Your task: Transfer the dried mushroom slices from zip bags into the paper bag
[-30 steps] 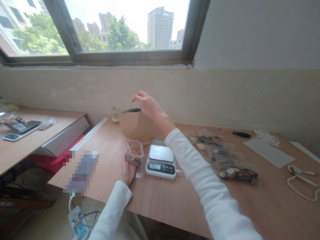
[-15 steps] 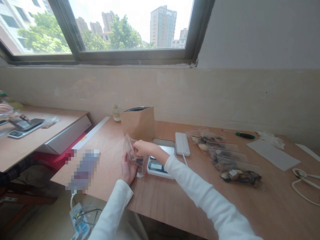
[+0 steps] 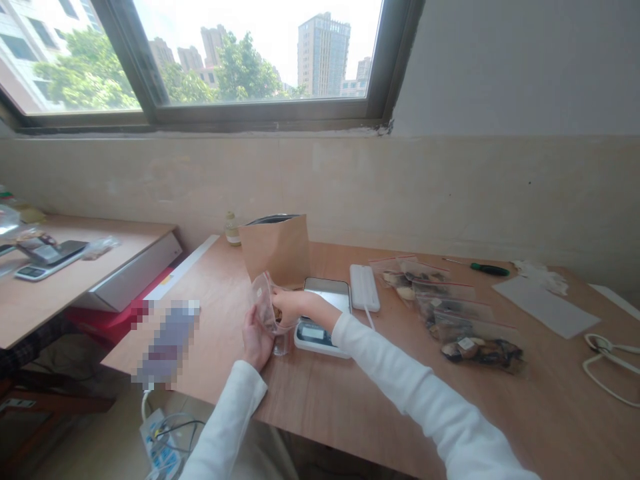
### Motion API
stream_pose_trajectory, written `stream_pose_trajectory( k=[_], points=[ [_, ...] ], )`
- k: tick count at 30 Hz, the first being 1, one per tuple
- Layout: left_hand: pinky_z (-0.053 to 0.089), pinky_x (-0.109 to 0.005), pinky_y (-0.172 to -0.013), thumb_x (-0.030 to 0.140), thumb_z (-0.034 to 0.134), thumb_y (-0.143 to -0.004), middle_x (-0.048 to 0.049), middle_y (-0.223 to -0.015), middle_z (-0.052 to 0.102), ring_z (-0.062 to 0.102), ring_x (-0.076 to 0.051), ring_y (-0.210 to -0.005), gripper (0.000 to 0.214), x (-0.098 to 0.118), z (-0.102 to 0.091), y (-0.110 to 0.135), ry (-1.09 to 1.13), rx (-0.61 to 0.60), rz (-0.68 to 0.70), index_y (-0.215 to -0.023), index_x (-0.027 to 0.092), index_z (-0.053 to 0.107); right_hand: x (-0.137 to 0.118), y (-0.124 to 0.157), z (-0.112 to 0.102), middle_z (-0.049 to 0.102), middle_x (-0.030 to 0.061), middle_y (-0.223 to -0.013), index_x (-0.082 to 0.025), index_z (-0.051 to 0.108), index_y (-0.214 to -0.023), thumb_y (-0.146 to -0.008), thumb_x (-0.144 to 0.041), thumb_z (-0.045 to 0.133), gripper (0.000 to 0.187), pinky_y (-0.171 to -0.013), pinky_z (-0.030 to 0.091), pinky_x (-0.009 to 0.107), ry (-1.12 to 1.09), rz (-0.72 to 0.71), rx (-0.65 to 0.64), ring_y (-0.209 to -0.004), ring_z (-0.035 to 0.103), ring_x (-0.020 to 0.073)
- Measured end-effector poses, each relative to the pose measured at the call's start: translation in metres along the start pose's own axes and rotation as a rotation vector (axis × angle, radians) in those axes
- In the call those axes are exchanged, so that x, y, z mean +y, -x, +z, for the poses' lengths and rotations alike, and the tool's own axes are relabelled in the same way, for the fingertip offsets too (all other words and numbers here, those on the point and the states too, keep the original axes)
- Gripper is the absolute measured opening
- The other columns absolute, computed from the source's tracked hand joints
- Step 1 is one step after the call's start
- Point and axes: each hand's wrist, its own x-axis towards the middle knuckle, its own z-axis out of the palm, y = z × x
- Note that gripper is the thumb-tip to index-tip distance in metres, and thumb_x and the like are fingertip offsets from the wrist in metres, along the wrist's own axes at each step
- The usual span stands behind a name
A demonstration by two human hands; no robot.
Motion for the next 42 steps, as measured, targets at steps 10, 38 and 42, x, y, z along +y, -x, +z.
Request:
stream_pose_trajectory(
  k=[10, 38, 42],
  points=[
    [0.048, -0.032, -0.093, 0.039, 0.049, -0.087, -0.0073, -0.113, 0.069, 0.063, -0.021, -0.107, 0.040, 0.000, 0.005, 0.003, -0.010, -0.025, 0.000, -0.119, 0.019, 0.063, -0.010, -0.006, -0.003, 0.066, 0.0075, -0.092, -0.011, 0.067, -0.086, -0.065, -0.033, 0.076, 0.033, -0.065, 0.046, 0.022, 0.138, 0.067, -0.131, -0.083, 0.060, 0.0185],
    [0.050, -0.037, -0.090, 0.035, 0.036, -0.094, -0.0099, -0.117, 0.067, 0.064, -0.022, -0.105, 0.044, 0.005, -0.003, -0.006, 0.140, -0.009, -0.072, -0.129, 0.017, 0.055, 0.021, 0.008, -0.005, 0.071, 0.0052, -0.093, -0.016, 0.067, -0.100, -0.072, -0.014, 0.067, 0.028, -0.074, 0.050, 0.025, -0.408, 0.043, 0.502, -0.083, 0.066, 0.0161],
    [0.048, -0.039, -0.094, 0.035, 0.035, -0.094, -0.0100, -0.122, 0.064, 0.059, -0.023, -0.114, 0.044, 0.006, -0.005, -0.005, 0.135, -0.001, -0.089, -0.130, 0.019, 0.054, 0.027, 0.009, -0.023, 0.071, 0.0080, -0.094, -0.014, 0.066, -0.096, -0.068, -0.022, 0.073, 0.029, -0.079, 0.053, 0.030, -0.680, -0.022, 0.646, -0.087, 0.067, 0.0182]
  ],
)
